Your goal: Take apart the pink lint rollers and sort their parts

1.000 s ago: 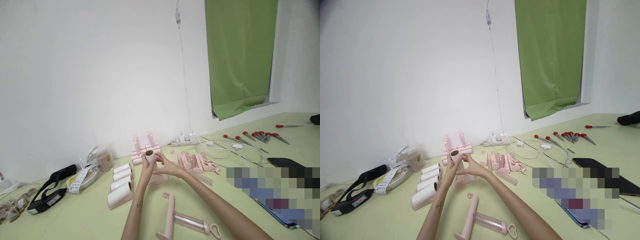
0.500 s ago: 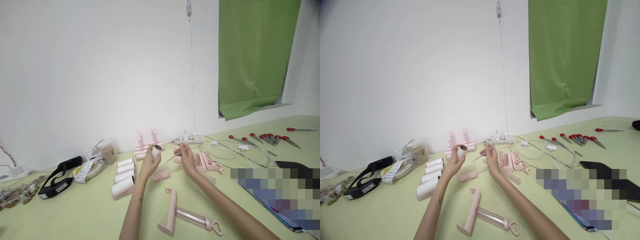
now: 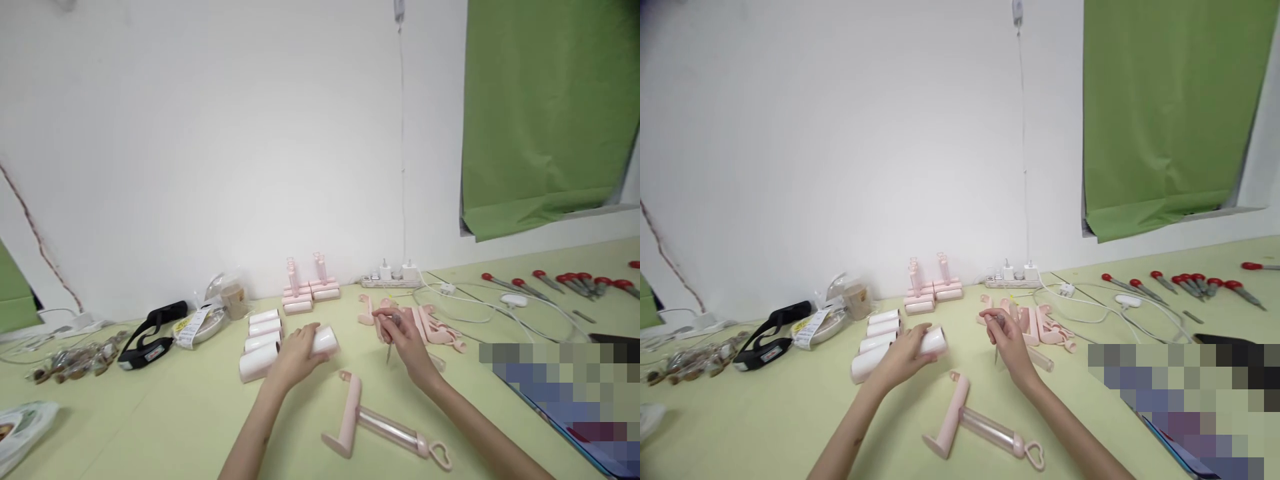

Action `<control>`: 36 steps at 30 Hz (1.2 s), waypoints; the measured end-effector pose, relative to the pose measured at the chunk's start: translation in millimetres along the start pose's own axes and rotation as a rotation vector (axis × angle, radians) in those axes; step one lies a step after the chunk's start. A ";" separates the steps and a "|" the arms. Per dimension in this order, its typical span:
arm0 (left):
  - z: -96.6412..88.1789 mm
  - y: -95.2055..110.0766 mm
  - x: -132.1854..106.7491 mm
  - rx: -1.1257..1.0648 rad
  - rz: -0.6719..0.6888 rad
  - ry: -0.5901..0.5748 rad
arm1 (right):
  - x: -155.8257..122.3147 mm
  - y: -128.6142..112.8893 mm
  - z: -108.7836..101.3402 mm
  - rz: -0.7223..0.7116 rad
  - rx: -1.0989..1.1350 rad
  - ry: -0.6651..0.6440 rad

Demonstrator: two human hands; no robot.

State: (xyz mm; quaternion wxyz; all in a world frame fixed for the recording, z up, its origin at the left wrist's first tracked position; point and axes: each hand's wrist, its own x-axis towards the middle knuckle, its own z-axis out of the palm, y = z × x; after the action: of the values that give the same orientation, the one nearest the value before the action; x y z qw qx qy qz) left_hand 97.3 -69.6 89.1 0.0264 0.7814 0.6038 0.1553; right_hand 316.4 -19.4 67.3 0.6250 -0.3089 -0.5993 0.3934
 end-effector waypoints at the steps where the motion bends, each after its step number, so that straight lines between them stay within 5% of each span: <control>1: -3.2 -7.0 -16.6 -0.017 -0.009 -0.011 | -1.6 0.7 1.7 0.015 -0.046 -0.073; 5: 5.4 -48.2 -74.9 0.119 -0.093 0.029 | -11.6 -1.4 8.7 0.055 -0.292 -0.471; 8: 17.3 -77.2 -91.4 0.237 -0.297 0.131 | -19.9 -10.1 9.7 0.089 -0.408 -0.701; 11: 17.5 -96.7 -84.1 0.109 -0.309 0.022 | -28.7 -21.5 2.7 0.105 -0.537 -0.824; 14: 9.1 -112.7 -65.7 0.015 -0.243 -0.049 | -42.8 -27.6 -7.7 0.083 -0.786 -0.805; 19: -2.0 -127.7 -39.2 0.109 -0.205 0.043 | -68.7 -19.7 -12.9 0.006 -1.068 -0.814; 22: 3.6 -107.7 -30.1 0.087 -0.161 0.379 | -69.1 -15.9 -9.4 -0.097 -1.087 -0.821; 24: 16.0 -77.4 -25.2 -0.156 -0.147 0.482 | -61.4 -16.0 -5.7 -0.165 -1.083 -0.790; 28: 51.6 -5.7 -16.0 -0.937 -0.332 -0.021 | -42.0 -15.3 6.1 -0.315 -1.132 -0.747; 30: 63.1 15.9 -14.5 -1.117 -0.323 -0.140 | -38.1 -11.7 11.7 -0.389 -1.179 -0.758; 36: 53.9 14.0 -27.8 -1.255 -0.202 -0.378 | -47.4 -2.6 16.3 -0.406 -0.906 -0.901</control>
State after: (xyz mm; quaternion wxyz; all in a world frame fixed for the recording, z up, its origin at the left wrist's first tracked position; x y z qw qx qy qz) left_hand 119.0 -92.0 35.2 0.5964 0.5711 0.4542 0.3344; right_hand 301.9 -62.9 47.0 0.1840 -0.2274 -0.9538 0.0679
